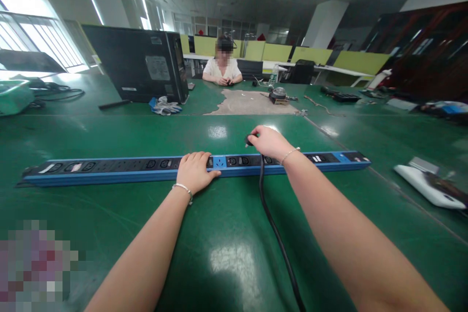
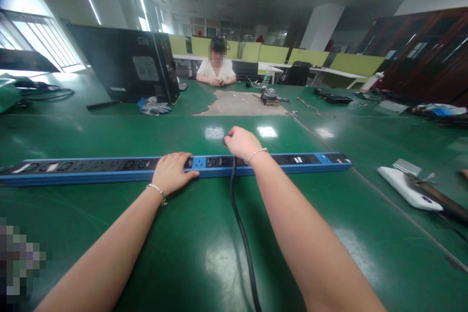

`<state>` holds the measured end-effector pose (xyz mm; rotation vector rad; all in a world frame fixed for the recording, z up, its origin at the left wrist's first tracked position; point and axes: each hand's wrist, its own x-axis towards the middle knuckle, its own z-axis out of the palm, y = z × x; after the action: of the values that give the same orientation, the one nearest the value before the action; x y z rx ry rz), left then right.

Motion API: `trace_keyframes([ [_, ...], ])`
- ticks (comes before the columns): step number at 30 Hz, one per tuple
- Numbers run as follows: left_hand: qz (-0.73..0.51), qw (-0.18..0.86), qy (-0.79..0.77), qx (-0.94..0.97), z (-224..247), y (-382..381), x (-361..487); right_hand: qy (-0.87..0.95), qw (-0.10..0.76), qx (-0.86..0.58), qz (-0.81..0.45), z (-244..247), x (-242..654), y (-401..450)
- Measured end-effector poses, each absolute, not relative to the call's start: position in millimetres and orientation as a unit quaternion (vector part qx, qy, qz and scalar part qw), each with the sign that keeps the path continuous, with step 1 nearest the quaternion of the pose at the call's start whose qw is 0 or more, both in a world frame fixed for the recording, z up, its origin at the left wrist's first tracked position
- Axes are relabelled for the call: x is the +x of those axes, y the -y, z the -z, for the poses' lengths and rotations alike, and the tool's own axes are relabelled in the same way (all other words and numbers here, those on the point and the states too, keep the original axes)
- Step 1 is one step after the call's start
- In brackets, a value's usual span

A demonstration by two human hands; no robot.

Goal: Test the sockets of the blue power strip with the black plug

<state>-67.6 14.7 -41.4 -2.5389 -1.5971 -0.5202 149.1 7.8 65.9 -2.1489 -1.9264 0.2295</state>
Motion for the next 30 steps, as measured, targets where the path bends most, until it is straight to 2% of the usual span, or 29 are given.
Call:
trace_keyframes([
  [4, 0.169, 0.049, 0.525, -0.833, 42, -16, -68, 0.644, 0.080, -0.756, -0.085, -40, 184, 2],
  [9, 0.169, 0.052, 0.525, -0.832, 43, -16, -68, 0.631, 0.065, -0.769, -0.084, -26, 186, 9],
  [16, 0.173, 0.037, 0.526, -0.832, 44, -16, -68, 0.644, 0.005, -0.764, -0.053, -24, 176, 10],
  [30, 0.176, 0.049, 0.522, -0.833, 46, -17, -68, 0.679, -0.053, -0.731, -0.046, -28, 172, -4],
])
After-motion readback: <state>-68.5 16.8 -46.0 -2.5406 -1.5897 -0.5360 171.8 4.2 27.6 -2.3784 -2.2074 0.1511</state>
